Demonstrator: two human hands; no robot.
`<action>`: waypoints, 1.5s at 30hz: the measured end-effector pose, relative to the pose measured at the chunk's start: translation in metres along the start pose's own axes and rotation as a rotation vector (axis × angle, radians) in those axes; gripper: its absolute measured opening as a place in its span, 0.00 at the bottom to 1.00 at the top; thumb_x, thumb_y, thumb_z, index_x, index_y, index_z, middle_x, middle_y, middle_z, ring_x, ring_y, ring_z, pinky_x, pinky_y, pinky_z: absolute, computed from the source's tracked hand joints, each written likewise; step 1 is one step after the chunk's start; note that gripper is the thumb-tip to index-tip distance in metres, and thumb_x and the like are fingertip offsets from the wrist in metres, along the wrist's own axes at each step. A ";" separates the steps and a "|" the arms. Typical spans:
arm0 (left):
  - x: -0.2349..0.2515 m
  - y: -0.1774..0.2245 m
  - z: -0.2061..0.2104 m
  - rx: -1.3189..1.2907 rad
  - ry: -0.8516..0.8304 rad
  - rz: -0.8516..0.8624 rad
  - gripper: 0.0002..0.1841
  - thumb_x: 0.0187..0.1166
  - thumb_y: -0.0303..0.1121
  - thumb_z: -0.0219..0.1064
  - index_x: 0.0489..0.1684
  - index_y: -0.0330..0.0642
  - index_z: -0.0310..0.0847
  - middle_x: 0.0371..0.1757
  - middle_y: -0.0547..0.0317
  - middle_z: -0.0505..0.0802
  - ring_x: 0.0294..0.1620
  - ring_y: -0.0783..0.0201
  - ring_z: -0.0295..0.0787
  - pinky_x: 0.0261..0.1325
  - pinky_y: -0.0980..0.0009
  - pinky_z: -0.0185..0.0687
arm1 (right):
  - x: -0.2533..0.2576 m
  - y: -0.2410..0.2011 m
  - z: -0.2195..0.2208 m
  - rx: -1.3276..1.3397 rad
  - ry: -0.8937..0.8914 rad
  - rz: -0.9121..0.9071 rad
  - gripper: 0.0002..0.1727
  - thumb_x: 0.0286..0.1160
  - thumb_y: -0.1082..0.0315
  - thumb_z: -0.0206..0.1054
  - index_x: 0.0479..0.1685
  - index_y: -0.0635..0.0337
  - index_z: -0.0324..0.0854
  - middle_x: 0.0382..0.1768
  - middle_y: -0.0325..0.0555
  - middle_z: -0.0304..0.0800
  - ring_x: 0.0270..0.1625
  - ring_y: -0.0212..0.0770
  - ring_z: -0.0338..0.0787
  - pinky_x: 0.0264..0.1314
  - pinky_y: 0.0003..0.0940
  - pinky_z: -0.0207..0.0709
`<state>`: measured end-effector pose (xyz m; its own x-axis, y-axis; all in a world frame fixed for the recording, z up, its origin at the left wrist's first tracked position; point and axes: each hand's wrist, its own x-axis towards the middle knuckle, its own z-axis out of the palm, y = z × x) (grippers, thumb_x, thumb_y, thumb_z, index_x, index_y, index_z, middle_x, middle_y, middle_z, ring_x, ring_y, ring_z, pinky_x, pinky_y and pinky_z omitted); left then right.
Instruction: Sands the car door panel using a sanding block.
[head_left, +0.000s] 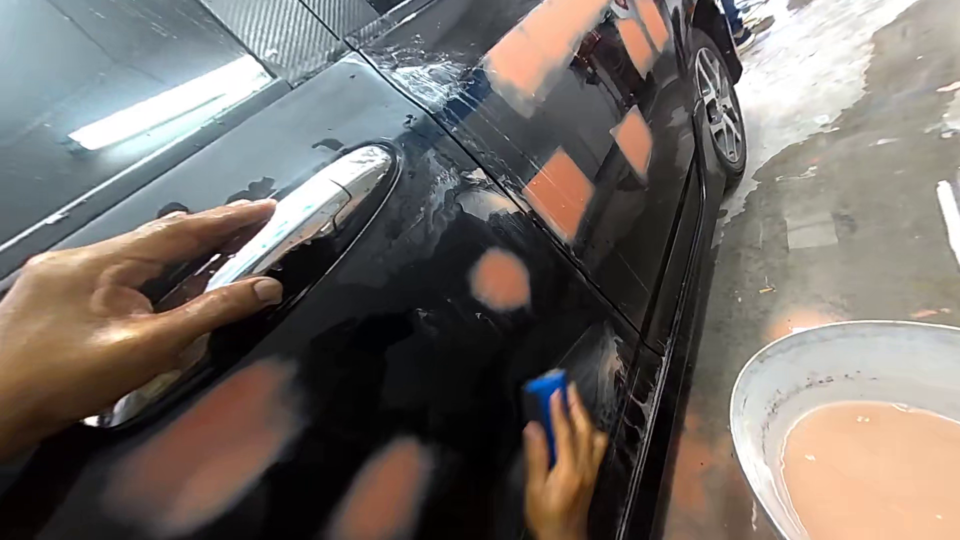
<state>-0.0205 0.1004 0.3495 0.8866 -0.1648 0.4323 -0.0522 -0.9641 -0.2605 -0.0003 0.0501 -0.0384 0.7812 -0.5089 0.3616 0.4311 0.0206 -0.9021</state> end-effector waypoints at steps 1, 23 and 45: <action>0.001 0.001 0.000 0.019 0.000 0.016 0.33 0.70 0.29 0.69 0.81 0.34 0.71 0.73 0.40 0.84 0.71 0.53 0.83 0.75 0.54 0.74 | 0.032 0.017 0.009 -0.023 0.047 0.040 0.27 0.82 0.53 0.59 0.69 0.64 0.85 0.73 0.64 0.82 0.65 0.56 0.87 0.61 0.54 0.75; 0.002 0.007 0.004 0.005 0.016 -0.139 0.32 0.73 0.23 0.68 0.82 0.37 0.70 0.75 0.44 0.83 0.74 0.50 0.80 0.77 0.56 0.73 | -0.026 0.021 -0.034 0.031 -0.113 0.153 0.24 0.78 0.61 0.66 0.67 0.66 0.86 0.77 0.64 0.78 0.65 0.56 0.87 0.65 0.53 0.76; 0.000 0.008 0.009 -0.141 0.026 -0.115 0.31 0.73 0.23 0.65 0.82 0.34 0.69 0.76 0.43 0.82 0.75 0.56 0.79 0.77 0.62 0.72 | 0.009 0.053 -0.027 -0.090 -0.063 0.174 0.23 0.76 0.63 0.65 0.69 0.60 0.87 0.78 0.55 0.80 0.63 0.58 0.89 0.62 0.56 0.77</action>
<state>-0.0169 0.0951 0.3392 0.8785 -0.0555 0.4746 -0.0169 -0.9962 -0.0853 0.0178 0.0236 -0.0889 0.8684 -0.4491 0.2099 0.2474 0.0255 -0.9686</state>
